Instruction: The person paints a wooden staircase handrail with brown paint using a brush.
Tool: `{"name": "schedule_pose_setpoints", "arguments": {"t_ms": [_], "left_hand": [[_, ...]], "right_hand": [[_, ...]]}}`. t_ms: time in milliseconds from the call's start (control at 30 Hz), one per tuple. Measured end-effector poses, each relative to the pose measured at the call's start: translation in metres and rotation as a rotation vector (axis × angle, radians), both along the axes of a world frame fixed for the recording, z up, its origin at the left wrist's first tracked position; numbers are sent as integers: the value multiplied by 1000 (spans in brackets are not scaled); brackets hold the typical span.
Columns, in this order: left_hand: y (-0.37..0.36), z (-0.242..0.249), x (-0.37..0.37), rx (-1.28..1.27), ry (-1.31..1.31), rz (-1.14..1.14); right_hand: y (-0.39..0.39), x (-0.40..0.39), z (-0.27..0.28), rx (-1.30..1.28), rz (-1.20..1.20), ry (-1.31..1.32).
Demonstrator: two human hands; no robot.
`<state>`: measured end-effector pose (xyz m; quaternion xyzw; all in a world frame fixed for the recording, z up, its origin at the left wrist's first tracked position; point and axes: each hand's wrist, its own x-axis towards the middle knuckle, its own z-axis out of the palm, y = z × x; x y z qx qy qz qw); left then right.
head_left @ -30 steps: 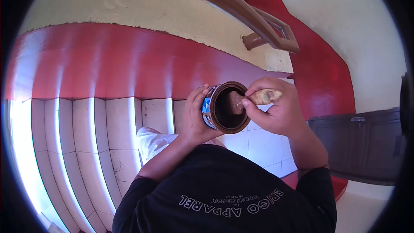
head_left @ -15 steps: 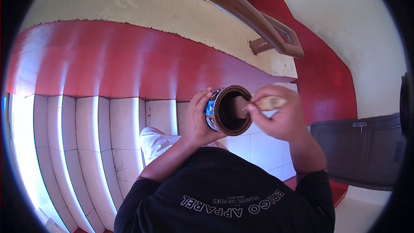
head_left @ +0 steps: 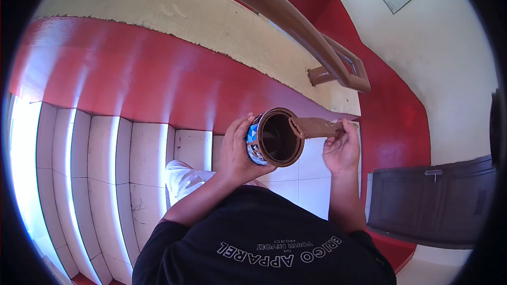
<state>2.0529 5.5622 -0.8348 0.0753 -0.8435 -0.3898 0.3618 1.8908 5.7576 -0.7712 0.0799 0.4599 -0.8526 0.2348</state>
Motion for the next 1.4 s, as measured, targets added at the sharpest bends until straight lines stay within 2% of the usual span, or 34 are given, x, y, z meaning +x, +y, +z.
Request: {"name": "schedule_pose_setpoints", "arguments": {"t_ms": [200,367,567,600,700,833,867,967,1033,1067,1133,1233,1333,1400], "left_hand": [[-17,17,10,-3,-51,79],[-41,25,26,-21,17,138],[-85,55,60,58,23,145],[-94,65,67,72,21,137],[-120,110,89,90,16,108],[-150,164,135,52,-60,67],[-157,170,144,54,-76,43],[-177,189,170,161,-102,-14],[-188,199,191,103,-202,47],[-193,208,200,115,-228,61],[-204,206,213,178,-214,87],[-222,183,225,271,-160,125],[-234,188,228,301,-194,165],[-241,179,231,326,-140,187]], "right_hand": [[-31,10,-2,-131,92,-138],[-67,22,12,-166,141,-198],[-121,45,40,-266,166,-166],[-130,51,49,-332,197,-124],[-170,59,90,-369,-21,-39],[-234,55,172,-429,-333,47],[-254,51,184,-389,-345,177],[-294,28,178,-184,-406,528],[-294,14,154,41,-459,712],[-273,2,142,182,-523,752],[-233,-14,121,297,-603,742],[-232,21,159,279,-666,874],[-300,50,204,-57,-495,1005],[-321,43,204,55,-389,1036]]}}
